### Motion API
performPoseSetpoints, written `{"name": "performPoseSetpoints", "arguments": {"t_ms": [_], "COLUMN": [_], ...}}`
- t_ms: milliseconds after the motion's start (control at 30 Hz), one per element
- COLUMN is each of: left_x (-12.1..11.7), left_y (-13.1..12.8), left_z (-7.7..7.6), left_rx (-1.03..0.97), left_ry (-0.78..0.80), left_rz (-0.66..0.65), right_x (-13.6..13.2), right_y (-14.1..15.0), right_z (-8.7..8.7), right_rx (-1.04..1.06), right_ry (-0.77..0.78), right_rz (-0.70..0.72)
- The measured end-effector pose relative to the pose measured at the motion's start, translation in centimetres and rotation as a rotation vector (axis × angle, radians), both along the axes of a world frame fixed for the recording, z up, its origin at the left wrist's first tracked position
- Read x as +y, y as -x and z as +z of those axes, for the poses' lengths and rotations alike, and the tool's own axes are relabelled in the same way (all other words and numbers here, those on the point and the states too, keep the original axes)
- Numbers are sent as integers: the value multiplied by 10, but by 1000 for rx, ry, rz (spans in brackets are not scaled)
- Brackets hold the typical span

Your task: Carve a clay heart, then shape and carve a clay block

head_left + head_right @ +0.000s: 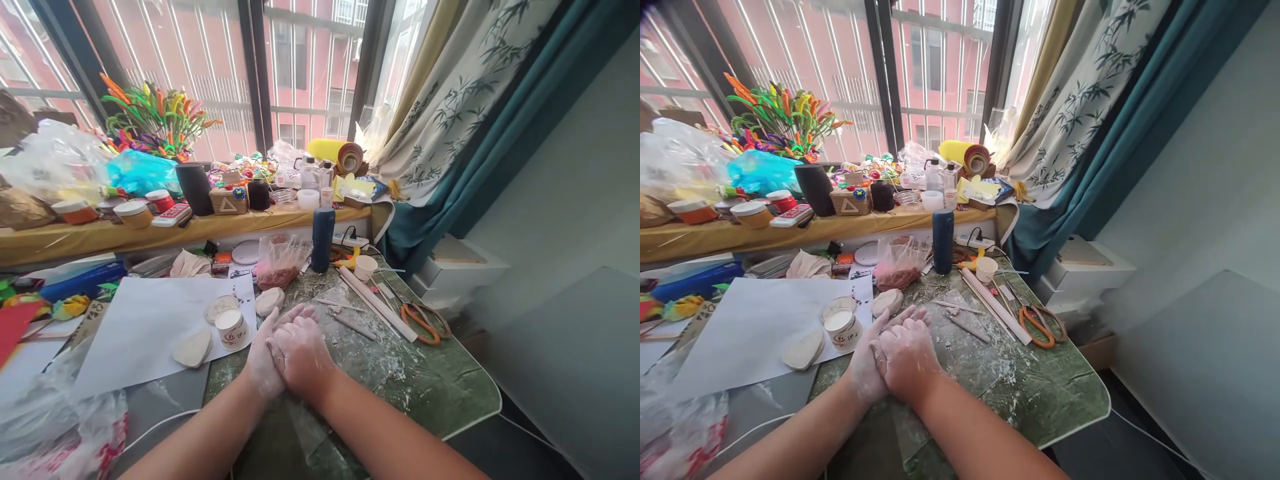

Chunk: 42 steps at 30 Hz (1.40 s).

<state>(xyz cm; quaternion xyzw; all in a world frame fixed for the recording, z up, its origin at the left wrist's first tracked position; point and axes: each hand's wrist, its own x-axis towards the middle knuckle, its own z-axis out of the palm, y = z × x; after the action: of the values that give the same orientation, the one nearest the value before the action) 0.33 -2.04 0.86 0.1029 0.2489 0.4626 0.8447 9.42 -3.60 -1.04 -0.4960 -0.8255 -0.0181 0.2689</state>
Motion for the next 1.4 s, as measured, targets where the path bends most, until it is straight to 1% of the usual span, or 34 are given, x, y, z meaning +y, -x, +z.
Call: {"name": "performPoseSetpoints", "arguments": {"t_ms": [133, 200, 367, 433, 500, 567, 633, 667, 700, 767, 800, 867, 967, 1067, 1200, 1300, 1400], "left_x": [3, 5, 4, 5, 8, 12, 16, 17, 18, 19, 18, 17, 15, 15, 15, 16, 16], "left_y": [0, 0, -2, -4, -4, -2, 2, 4, 5, 7, 7, 7, 5, 5, 5, 5, 4], "left_z": [-1, -2, -3, -6, -8, -10, -9, -7, -6, -4, -3, -4, -6, -10, -14, -17, -19], "left_rx": [-108, -130, -160, -160, -138, -98, -39, -11, 4, -13, -31, -54, -39, -36, -43, -47, -43], "left_ry": [-51, -76, -88, -53, 7, 72, 117, 136, 154, 164, 160, 138, 98, 77, 51, 41, 39], "left_rz": [-18, -36, -30, -18, 2, 41, 104, 132, 134, 117, 102, 85, 72, 58, 49, 51, 53], "right_x": [6, 9, 14, 16, 17, 16, 10, 6, 1, -9, -14, -19, -18, -8, 4, 9, 13], "right_y": [-5, -9, -7, -5, -8, -23, -50, -66, -82, -108, -117, -122, -109, -94, -86, -77, -60], "right_z": [-7, -12, -22, -23, -20, -15, -11, -10, -10, -12, -14, -16, -13, -4, 5, 10, 13], "right_rx": [136, 154, 127, 143, 210, 358, 511, 544, 519, 369, 262, 34, -220, -329, -359, -366, -350], "right_ry": [-114, -129, -27, 28, 89, 127, 120, 111, 108, 172, 215, 280, 376, 489, 549, 563, 571], "right_rz": [-109, -132, -117, -113, -122, -153, -195, -216, -246, -310, -341, -351, -342, -323, -297, -337, -402]}}
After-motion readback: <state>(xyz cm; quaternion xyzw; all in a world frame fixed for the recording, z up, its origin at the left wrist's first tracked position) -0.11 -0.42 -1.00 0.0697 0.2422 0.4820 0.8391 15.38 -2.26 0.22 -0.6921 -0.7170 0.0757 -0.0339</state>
